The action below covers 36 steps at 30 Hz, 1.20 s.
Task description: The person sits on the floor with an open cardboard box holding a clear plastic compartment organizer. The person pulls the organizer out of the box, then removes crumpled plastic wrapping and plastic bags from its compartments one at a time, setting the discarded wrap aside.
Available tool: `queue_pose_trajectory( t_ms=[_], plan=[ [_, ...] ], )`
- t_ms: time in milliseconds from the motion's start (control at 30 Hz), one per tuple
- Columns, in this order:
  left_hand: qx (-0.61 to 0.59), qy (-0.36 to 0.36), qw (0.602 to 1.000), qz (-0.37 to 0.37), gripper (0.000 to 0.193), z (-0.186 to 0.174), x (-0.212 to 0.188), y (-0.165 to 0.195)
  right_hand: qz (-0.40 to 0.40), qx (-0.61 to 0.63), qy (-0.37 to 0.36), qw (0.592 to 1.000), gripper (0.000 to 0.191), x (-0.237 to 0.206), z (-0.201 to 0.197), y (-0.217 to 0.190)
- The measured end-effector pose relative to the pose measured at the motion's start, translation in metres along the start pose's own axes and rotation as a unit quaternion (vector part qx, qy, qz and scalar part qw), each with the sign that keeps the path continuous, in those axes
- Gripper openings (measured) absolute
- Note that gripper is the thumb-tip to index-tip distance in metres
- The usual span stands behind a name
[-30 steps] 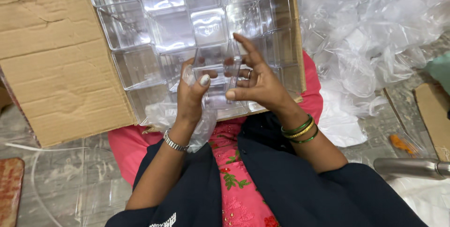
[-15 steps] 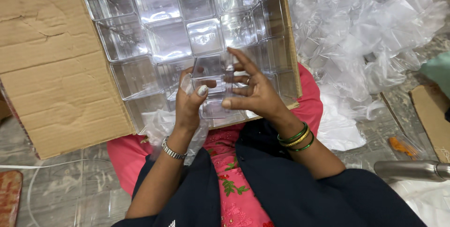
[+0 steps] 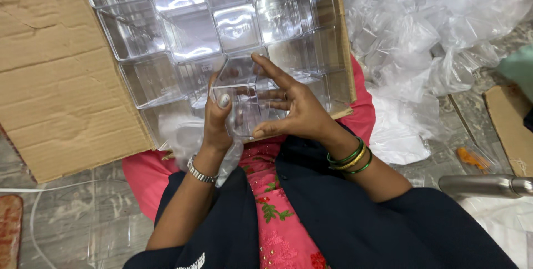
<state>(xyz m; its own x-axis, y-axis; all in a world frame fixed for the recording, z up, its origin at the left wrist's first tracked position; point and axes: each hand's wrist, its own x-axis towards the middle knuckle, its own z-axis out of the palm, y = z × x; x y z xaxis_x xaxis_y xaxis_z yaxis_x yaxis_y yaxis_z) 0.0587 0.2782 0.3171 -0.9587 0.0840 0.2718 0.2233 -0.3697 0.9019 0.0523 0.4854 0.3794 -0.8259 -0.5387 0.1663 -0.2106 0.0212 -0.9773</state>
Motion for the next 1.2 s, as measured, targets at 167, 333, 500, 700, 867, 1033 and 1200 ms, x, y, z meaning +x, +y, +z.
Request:
queue_pose_trajectory(
  t_ms=[167, 333, 500, 700, 867, 1033, 1200],
  plan=[
    [0.233, -0.036, 0.966, 0.102, 0.044, -0.014, 0.013, -0.015, -0.049, -0.029, 0.001, 0.998, 0.120, 0.011, -0.010, 0.026],
    [0.009, 0.080, 0.996, 0.026, 0.058, -0.042, 0.024, -0.016, -0.102, -0.351, 0.211, 0.906, 0.112, 0.061, -0.033, 0.080],
    [-0.023, 0.139, 0.990, 0.025, 0.028, -0.058, 0.017, -0.012, -0.082, -0.485, 0.188, 0.850, 0.097, 0.086, -0.025, 0.095],
    [-0.082, 0.109, 0.989, 0.052, 0.032, -0.047, 0.008, -0.009, -0.165, -0.139, 0.154, 0.964, 0.046, 0.076, 0.013, 0.069],
    [0.014, 0.092, 0.991, 0.101, 0.038, -0.028, 0.007, -0.003, -0.086, 0.080, 0.071, 0.990, 0.022, 0.072, 0.025, 0.063],
    [0.000, 0.177, 0.981, 0.078, 0.039, -0.030, 0.001, 0.007, -0.063, 0.168, 0.141, 0.974, 0.022, 0.051, 0.023, 0.053],
    [0.035, 0.152, 0.986, 0.059, 0.016, -0.020, -0.004, 0.007, -0.050, 0.134, 0.152, 0.978, 0.016, 0.032, 0.016, 0.065]
  ],
)
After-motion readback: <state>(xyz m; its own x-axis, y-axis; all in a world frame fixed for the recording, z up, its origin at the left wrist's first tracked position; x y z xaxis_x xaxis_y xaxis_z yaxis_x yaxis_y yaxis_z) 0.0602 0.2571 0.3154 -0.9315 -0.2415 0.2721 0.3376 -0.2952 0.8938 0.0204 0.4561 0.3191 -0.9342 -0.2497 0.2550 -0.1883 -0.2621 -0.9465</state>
